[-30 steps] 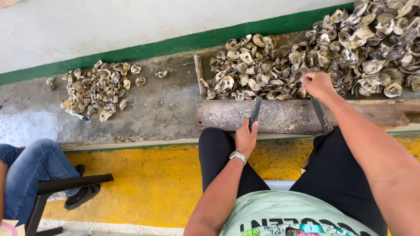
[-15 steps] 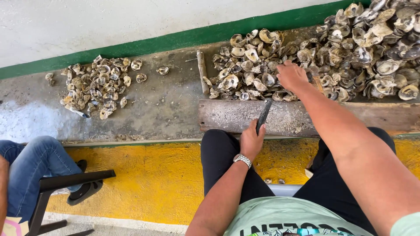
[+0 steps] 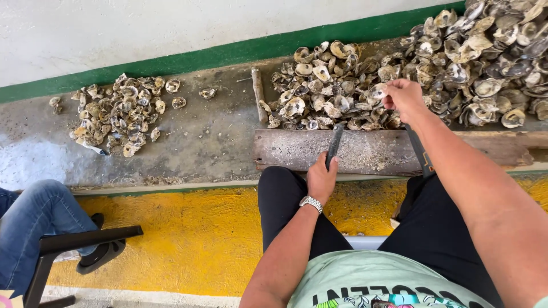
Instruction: Cleaning and processing oyster shells using a small hammer and knife on a wooden block.
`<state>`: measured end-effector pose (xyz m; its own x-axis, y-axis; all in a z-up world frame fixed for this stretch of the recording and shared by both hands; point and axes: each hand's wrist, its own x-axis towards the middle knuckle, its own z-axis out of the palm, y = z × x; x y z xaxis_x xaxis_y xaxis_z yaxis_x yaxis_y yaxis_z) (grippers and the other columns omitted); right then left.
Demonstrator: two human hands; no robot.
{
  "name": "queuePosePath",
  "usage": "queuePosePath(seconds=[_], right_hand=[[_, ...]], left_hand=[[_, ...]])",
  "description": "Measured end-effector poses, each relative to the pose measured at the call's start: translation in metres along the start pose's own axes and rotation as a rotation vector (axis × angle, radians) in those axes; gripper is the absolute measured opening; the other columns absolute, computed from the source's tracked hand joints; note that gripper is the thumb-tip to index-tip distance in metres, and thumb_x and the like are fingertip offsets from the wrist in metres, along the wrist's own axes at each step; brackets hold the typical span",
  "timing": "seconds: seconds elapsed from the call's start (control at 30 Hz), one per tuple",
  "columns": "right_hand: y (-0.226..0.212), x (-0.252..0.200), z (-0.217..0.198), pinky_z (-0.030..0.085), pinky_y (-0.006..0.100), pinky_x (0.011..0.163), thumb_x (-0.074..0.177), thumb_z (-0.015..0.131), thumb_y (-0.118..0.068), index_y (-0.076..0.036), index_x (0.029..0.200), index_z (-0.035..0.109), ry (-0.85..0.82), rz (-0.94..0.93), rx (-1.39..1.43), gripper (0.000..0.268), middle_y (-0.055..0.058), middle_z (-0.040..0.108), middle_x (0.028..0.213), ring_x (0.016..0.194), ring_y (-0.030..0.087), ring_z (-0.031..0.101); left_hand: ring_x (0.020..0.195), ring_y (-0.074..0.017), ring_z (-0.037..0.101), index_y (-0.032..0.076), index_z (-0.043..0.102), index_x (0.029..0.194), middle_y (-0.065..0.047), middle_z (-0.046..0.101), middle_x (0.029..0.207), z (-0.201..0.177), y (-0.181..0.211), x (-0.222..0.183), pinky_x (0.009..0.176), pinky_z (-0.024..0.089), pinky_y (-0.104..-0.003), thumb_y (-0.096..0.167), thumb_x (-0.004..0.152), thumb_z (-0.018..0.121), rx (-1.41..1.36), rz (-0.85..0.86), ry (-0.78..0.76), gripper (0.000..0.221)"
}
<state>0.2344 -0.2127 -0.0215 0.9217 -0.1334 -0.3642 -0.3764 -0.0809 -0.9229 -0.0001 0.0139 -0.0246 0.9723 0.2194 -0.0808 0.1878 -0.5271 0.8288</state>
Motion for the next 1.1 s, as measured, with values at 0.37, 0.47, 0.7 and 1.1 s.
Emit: queuePosePath(seconds=[0.37, 0.47, 0.7, 1.1], right_hand=[[0.076, -0.084, 0.024, 0.059, 0.026, 0.055, 0.097, 0.062, -0.006, 0.001, 0.119, 0.066, -0.159, 0.204, -0.098, 0.023, 0.016, 0.071, 0.094, 0.062, 0.015, 0.066], [0.099, -0.072, 0.018, 0.061, 0.029, 0.062, 0.098, 0.065, -0.015, 0.002, 0.123, 0.065, -0.192, 0.03, -0.293, 0.03, 0.013, 0.072, 0.097, 0.065, 0.012, 0.07], [0.049, -0.121, -0.036, 0.061, 0.044, 0.078, 0.103, 0.066, -0.03, -0.011, 0.129, 0.069, 0.079, -0.257, -1.137, 0.032, 0.012, 0.071, 0.123, 0.092, 0.023, 0.069], [0.106, -0.071, -0.059, 0.054, 0.048, 0.067, 0.096, 0.071, -0.016, 0.005, 0.118, 0.06, 0.109, -0.014, -0.566, 0.032, 0.016, 0.067, 0.09, 0.076, 0.026, 0.066]], left_hand=[[0.075, -0.0423, 0.071, 0.005, 0.061, 0.126, -0.023, 0.072, 0.085, 0.006, -0.023, 0.003, 0.069, 0.055, -0.051, 0.036, 0.101, 0.058, 0.083, 0.06, 0.139, 0.04], [0.076, -0.0419, 0.071, 0.006, 0.06, 0.128, -0.022, 0.072, 0.086, 0.001, -0.021, 0.001, 0.07, 0.056, -0.051, 0.037, 0.102, 0.057, 0.122, 0.057, 0.136, 0.041], [0.076, -0.0413, 0.071, 0.007, 0.059, 0.129, -0.02, 0.073, 0.086, -0.006, -0.017, -0.004, 0.069, 0.055, -0.052, 0.037, 0.101, 0.057, 0.108, 0.044, 0.138, 0.041], [0.078, -0.0431, 0.07, 0.007, 0.06, 0.129, -0.022, 0.072, 0.086, -0.001, -0.024, -0.006, 0.07, 0.055, -0.053, 0.038, 0.1, 0.058, 0.189, 0.159, 0.139, 0.042]])
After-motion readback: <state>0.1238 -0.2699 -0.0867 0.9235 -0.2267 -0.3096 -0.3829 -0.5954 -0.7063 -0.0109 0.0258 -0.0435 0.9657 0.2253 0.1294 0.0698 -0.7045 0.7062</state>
